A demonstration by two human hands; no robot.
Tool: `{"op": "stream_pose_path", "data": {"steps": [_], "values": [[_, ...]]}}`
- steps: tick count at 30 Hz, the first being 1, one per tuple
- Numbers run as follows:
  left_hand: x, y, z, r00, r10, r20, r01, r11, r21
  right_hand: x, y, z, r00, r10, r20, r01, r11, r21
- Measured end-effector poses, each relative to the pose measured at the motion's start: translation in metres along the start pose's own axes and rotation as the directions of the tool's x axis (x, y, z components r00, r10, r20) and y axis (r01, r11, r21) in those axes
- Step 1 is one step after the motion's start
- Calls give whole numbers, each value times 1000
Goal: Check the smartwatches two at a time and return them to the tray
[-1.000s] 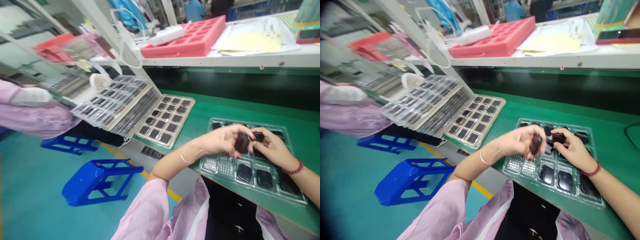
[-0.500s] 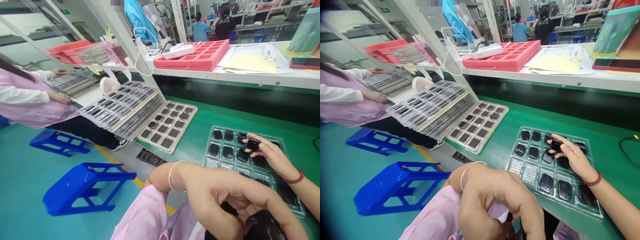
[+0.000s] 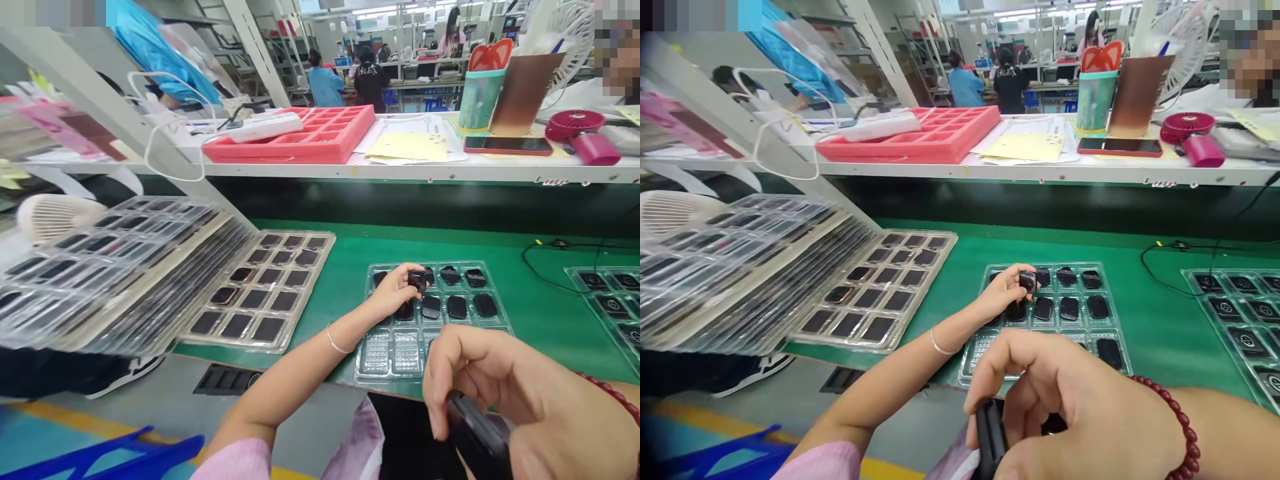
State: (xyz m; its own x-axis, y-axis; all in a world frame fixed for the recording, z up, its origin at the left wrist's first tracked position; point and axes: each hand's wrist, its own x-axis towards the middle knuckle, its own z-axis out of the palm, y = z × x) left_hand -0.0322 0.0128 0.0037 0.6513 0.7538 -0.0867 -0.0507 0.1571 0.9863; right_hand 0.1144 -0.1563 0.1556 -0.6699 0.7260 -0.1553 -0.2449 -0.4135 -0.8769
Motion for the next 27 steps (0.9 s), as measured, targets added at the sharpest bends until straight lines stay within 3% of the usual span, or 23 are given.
{"op": "stream_pose_path", "data": {"steps": [3,9,13,15,18,20,24,27], "values": [[-4,-4,1,999,31,4,-31,999,16,0,-8,8,999,36,-37,-39,997,-65],[-3,-6,2,997,69,-27,-69,998,9,-2,-8,10,999,33,-12,-33,999,-32],[-2,-4,2,994,87,-65,-88,996,-6,-2,-4,11,1000,-8,-14,8,1000,6],[-2,-2,1,991,102,-91,-103,995,-14,5,-1,2,996,-84,-10,84,996,36],[-3,0,-1,977,148,-154,-149,989,7,28,5,-37,970,-241,-36,240,970,-32],[-2,-1,-3,959,193,-205,-189,981,40,46,12,-75,945,-298,-134,281,951,-131],[2,-8,-5,951,214,-224,-198,976,91,71,34,-147,880,-305,-364,165,915,-369],[4,-13,-6,953,226,-201,-206,972,114,76,54,-174,870,-322,-373,135,884,-448]]}}
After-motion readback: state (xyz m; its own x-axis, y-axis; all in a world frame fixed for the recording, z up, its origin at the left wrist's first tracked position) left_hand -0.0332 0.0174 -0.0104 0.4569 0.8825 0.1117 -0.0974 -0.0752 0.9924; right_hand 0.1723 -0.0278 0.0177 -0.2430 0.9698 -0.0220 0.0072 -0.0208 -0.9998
